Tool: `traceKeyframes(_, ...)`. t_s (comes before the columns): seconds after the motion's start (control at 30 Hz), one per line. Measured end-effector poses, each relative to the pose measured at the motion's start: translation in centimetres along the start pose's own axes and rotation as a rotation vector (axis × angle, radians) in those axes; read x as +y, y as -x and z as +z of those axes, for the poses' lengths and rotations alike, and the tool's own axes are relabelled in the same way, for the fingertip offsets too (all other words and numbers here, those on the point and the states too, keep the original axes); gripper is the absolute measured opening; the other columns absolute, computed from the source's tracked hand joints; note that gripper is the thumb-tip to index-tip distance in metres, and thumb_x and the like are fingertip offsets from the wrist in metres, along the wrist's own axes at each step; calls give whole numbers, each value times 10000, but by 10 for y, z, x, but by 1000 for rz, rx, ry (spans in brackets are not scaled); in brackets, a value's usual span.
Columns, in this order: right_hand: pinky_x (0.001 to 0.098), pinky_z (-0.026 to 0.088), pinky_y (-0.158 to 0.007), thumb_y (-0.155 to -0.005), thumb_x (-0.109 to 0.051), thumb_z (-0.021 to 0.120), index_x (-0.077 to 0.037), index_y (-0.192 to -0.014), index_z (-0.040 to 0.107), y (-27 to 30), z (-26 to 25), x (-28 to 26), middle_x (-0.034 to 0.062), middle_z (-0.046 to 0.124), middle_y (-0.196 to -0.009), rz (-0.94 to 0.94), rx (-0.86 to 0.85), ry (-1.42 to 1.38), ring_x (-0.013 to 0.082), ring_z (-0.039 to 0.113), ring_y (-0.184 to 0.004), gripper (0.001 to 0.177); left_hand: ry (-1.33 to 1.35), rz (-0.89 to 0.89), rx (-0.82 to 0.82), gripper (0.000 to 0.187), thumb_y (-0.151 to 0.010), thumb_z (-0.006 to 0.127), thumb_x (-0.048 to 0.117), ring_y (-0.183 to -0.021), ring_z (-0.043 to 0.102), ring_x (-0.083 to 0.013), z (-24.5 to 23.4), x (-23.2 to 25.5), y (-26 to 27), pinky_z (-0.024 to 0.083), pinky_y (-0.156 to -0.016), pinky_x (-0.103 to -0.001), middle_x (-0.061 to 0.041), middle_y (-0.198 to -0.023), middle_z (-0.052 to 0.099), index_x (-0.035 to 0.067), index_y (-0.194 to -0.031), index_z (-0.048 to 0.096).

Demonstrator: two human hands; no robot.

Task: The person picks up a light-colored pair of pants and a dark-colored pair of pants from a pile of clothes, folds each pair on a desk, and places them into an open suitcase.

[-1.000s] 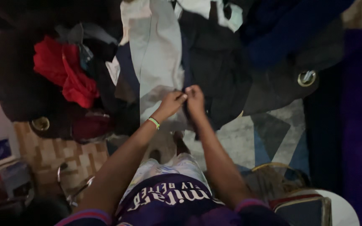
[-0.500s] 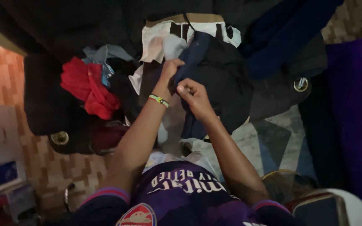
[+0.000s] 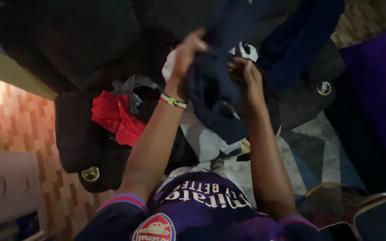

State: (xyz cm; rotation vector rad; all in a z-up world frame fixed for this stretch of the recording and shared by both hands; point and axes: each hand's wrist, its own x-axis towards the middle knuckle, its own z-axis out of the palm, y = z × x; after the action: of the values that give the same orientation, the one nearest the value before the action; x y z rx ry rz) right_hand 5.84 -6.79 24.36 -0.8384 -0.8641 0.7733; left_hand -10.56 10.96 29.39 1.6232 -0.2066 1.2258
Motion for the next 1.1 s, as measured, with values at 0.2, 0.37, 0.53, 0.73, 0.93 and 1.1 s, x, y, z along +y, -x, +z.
traceKeyframes(0.2, 391, 539, -1043, -974, -439, 455, -98, -1325, 597, -18, -32, 112, 79, 691, -1284, 215, 99, -478, 232, 671, -1188, 510, 68, -672, -265, 440, -931, 691, 225, -1133, 632, -152, 63, 42, 63, 460, -1045, -313, -73, -1221, 698, -39, -1281, 650)
traceKeyframes(0.37, 398, 523, -1058, -981, -452, 451, -88, -1348, 577, 22, -54, 153, 87, 674, -1308, 341, 187, -493, 241, 655, -1207, 532, 71, -1003, -120, 438, -965, 670, 334, -892, 692, -206, 27, 46, 111, 554, -846, -364, -107, -1002, 719, -24, -1217, 696)
traceKeyframes(0.53, 404, 507, -1073, -989, -465, 446, -79, -1370, 558, 41, -58, 126, 95, 656, -1331, 220, 225, -549, 249, 639, -1226, 554, -257, -848, 288, 411, -1013, 677, 402, -907, 622, -196, -16, -12, 135, 493, -800, -343, -98, -1031, 674, 2, -1109, 681)
traceKeyframes(0.73, 412, 487, -1091, -999, -481, 440, -67, -1396, 535, 81, -56, 38, 105, 635, -1359, 24, 181, -561, 260, 620, -1250, 581, 228, -1145, 75, 448, -1017, 588, 444, -1205, 588, -197, 37, -76, 180, 466, -1024, -350, -48, -1306, 640, 135, -1341, 568)
traceKeyframes(0.93, 419, 468, -1109, -1008, -496, 434, -56, -1423, 512, 137, -62, -60, 115, 614, -1388, -172, 143, -519, 270, 601, -1273, 610, 530, -1365, -173, 428, -932, 642, 274, -1092, 644, -219, 142, -87, 191, 543, -944, -420, -52, -1222, 662, 181, -1343, 570)
traceKeyframes(1.1, 426, 452, -1124, -1016, -509, 429, -46, -1445, 492, 205, -74, -88, 123, 596, -1411, -260, 221, -507, 279, 585, -1292, 634, 351, -1312, -503, 438, -1083, 573, 322, -1073, 625, -245, 235, -42, 175, 535, -938, -428, -165, -1231, 639, -48, -1315, 619)
